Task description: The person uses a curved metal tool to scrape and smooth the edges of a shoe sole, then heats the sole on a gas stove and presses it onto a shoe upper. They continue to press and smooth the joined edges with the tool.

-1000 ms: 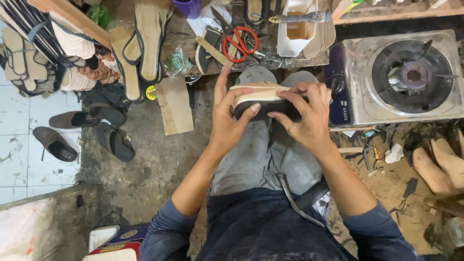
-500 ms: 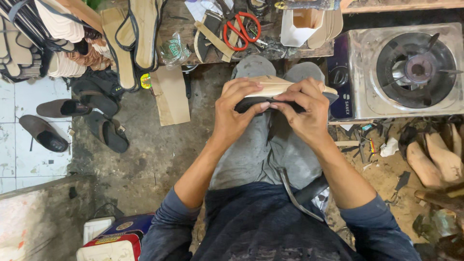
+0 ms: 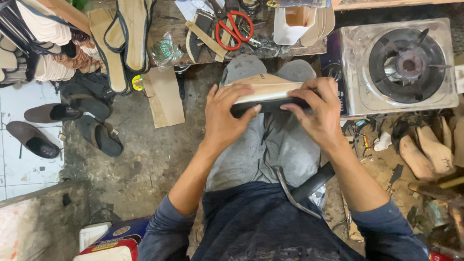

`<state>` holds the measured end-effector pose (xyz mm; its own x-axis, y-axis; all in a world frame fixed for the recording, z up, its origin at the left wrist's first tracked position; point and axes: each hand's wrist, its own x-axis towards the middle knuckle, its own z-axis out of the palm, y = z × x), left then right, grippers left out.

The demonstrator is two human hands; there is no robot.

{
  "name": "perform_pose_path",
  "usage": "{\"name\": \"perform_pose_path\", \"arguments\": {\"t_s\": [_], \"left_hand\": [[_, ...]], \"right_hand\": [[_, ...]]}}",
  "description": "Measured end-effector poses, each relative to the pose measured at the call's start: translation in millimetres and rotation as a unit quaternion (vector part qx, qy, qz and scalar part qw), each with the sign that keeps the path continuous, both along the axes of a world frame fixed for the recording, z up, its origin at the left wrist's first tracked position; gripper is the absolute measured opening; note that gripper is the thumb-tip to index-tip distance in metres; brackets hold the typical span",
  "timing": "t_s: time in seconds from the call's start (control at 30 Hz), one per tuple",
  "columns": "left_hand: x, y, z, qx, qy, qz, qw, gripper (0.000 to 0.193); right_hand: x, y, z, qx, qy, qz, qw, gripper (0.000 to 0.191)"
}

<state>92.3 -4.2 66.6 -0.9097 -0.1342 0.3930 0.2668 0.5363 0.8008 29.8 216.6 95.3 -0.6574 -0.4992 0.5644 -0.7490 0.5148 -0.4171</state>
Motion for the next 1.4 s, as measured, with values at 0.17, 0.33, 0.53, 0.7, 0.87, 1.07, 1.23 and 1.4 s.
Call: {"name": "perform_pose_path", "arguments": {"t_s": [0.17, 0.33, 0.53, 0.7, 0.87, 1.07, 1.23, 1.4], "left_hand": [[-7.6, 12.1, -3.5, -0.089, 0.011, -0.057, 0.994, 0.040], [-11.2, 18.0, -16.5, -0.097, 0.012, -0.045, 0.994, 0.041], [-11.5, 18.4, -23.4, -0.100, 0.025, -0.028, 0.994, 0.037], [-10.4, 23.4, -20.6, -0.083, 0.024, -0.002, 0.996, 0.033], [-10.4, 19.7, -9.6, -0.114, 0.008, -0.027, 0.993, 0.035], [-32.4, 36.4, -4.1, -0.117, 0.054, -0.181, 0.975, 0.057], [-38.0, 46.5, -11.2, -0.082, 0.067, -0.149, 0.983, 0.046], [-33.1, 45.3, -6.2, -0.059, 0.061, -0.140, 0.987, 0.041]], "right_hand": [[0.9, 3.7, -8.2, 0.009, 0.007, 0.030, 0.999, 0.031], [0.3, 6.2, -5.2, 0.042, -0.010, 0.036, 0.998, 0.030], [-0.8, 4.1, -0.7, 0.005, -0.068, 0.023, 0.997, 0.029], [-4.6, 7.0, 2.1, 0.011, -0.050, 0.019, 0.998, 0.041], [-8.3, 28.6, 5.3, 0.043, -0.021, 0.009, 0.999, 0.045], [-8.0, 39.8, -6.2, 0.020, -0.061, 0.028, 0.998, 0.034], [-8.7, 39.0, -7.3, -0.010, -0.083, 0.016, 0.996, 0.035], [-8.4, 46.5, -1.6, -0.002, -0.055, -0.004, 0.998, 0.041]]}}
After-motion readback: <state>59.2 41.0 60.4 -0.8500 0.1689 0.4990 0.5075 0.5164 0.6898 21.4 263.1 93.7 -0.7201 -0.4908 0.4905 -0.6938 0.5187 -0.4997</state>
